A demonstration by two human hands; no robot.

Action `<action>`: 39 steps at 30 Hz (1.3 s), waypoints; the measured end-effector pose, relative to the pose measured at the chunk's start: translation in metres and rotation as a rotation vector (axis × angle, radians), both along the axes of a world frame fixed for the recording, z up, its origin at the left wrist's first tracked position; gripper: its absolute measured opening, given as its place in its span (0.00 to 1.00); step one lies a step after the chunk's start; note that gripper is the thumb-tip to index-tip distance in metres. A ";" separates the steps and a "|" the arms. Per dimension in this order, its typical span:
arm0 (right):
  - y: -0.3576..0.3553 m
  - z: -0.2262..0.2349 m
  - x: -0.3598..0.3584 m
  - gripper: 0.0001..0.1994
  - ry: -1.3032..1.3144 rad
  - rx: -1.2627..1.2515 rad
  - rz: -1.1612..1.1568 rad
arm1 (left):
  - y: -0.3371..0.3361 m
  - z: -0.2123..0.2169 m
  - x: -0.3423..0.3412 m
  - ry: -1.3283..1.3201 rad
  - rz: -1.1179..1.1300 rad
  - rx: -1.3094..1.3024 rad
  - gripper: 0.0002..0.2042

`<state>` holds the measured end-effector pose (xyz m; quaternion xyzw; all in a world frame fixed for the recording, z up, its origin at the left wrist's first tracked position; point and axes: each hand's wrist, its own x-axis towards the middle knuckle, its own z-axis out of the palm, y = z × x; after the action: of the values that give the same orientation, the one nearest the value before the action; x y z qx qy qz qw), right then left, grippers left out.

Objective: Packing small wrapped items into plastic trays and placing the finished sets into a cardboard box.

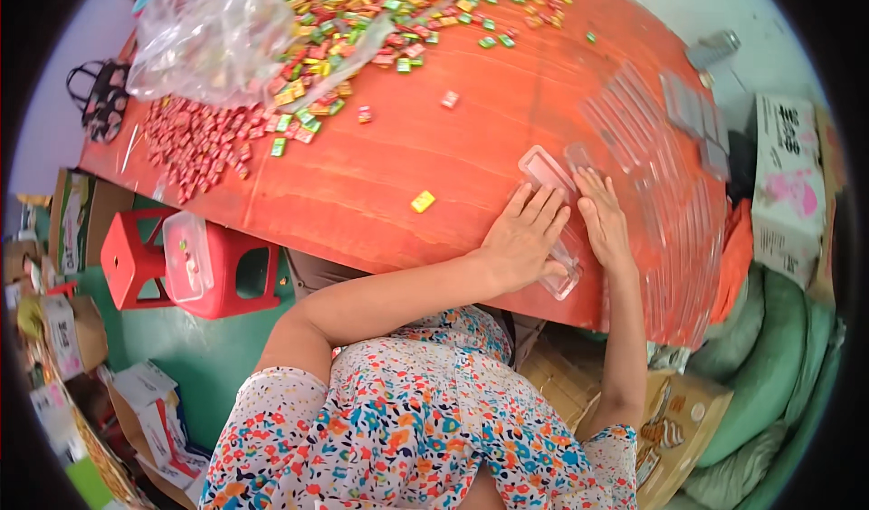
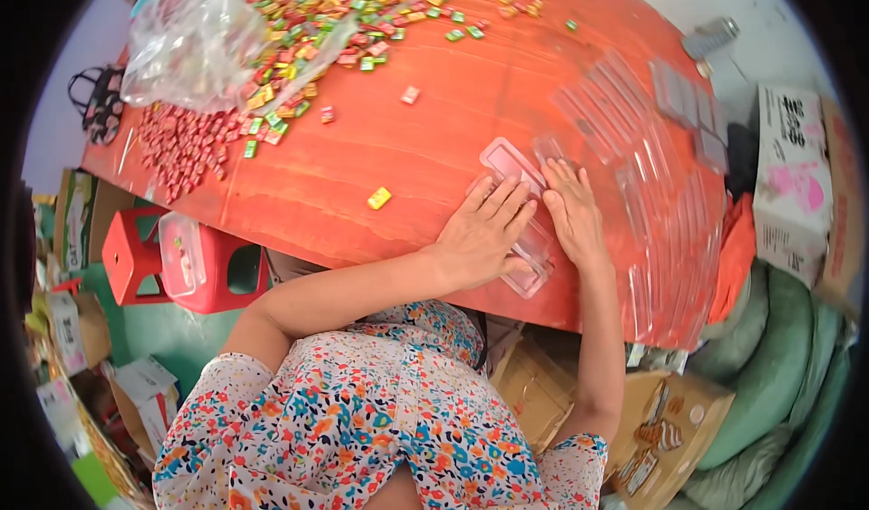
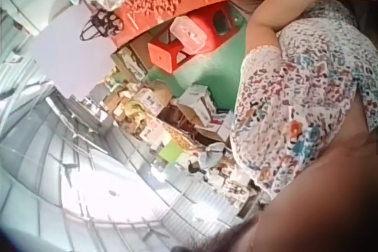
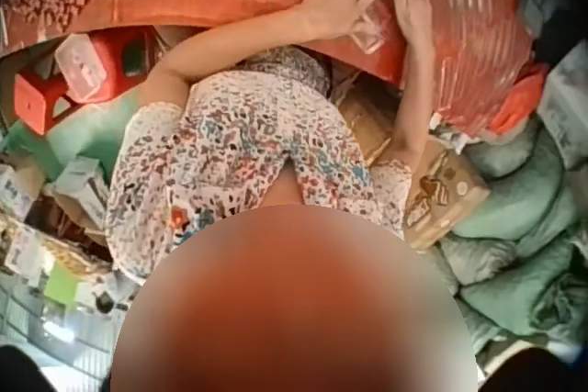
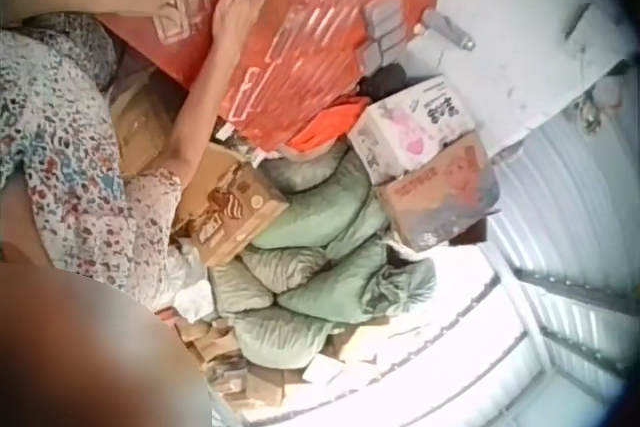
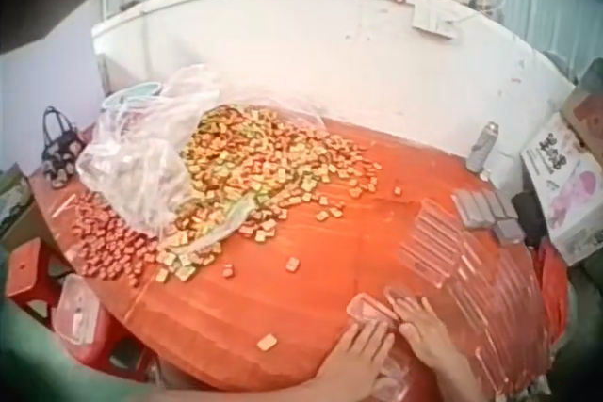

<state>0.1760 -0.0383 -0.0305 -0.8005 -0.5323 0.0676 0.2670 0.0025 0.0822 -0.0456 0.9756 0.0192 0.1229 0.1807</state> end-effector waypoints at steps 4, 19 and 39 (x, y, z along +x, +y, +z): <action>0.048 0.010 0.009 0.20 -0.003 0.019 0.193 | 0.010 -0.005 -0.003 -0.039 0.119 -0.052 0.44; 0.349 0.029 0.035 0.15 -0.091 0.196 0.297 | 0.254 0.002 -0.075 -0.099 0.647 0.402 0.32; 0.388 0.007 0.033 0.17 -0.222 -0.001 0.205 | 0.271 -0.002 -0.068 -0.393 0.743 0.148 0.10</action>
<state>0.2091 0.3499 -0.0231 -0.7447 -0.6373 0.0058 0.1980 -0.0651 0.3530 -0.0473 0.8709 0.3256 0.3642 0.0538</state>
